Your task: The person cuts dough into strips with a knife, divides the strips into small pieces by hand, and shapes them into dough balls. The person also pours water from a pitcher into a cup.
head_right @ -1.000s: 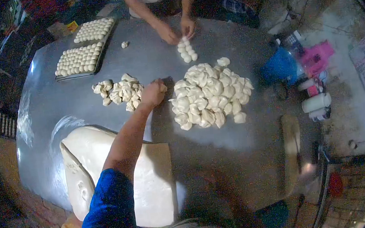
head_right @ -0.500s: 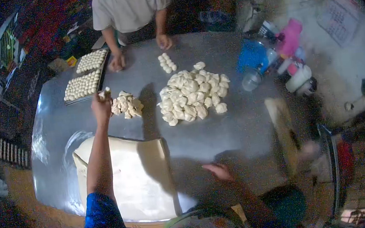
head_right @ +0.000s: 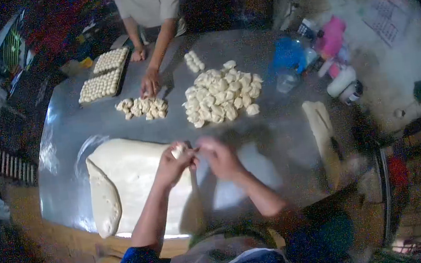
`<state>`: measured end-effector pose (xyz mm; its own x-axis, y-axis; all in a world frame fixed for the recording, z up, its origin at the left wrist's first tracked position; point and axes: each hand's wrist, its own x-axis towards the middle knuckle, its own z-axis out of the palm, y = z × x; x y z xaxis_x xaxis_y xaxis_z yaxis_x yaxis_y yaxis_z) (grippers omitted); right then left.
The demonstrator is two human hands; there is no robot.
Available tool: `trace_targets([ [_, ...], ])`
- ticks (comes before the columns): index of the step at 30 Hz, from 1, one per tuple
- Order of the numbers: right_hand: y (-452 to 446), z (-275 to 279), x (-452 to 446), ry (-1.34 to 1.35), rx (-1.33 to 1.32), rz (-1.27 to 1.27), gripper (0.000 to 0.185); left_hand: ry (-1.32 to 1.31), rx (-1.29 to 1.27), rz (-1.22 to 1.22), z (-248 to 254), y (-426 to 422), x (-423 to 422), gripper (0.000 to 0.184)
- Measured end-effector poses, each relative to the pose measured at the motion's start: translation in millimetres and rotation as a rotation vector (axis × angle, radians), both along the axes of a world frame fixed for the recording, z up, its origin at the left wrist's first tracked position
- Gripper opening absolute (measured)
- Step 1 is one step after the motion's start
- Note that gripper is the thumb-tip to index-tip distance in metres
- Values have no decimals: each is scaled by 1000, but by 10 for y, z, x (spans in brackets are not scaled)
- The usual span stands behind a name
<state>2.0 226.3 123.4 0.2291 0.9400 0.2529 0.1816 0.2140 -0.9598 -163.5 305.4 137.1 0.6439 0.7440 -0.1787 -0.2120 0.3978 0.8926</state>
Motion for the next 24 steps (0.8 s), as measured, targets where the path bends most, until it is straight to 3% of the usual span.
trace_targets([
  [1, 90, 82, -15, 88, 27, -135, 26, -82, -73, 122, 56, 22, -60, 19],
  [2, 182, 130, -17, 91, 24, -115, 26, -79, -74, 141, 103, 41, -127, 19],
  [7, 495, 351, 11, -212, -29, 40, 25, 62, 237, 116, 262, 150, -343, 21],
  [11, 636, 684, -329, 260, -102, 0, 29, 460, 682, 102, 249, 202, -401, 20],
  [13, 717, 316, -436, -144, 32, 213, 36, 442, 685, 120, 218, 205, -404, 19],
  [17, 673, 431, -500, -274, -49, 218, 44, 387, 702, 177, 194, 239, -372, 17],
  [21, 734, 265, -364, -422, 116, 149, 42, 324, 615, 131, 371, 263, -406, 18],
  [24, 758, 209, -421, -450, 121, 123, 35, 303, 670, 123, 126, 349, -405, 19],
])
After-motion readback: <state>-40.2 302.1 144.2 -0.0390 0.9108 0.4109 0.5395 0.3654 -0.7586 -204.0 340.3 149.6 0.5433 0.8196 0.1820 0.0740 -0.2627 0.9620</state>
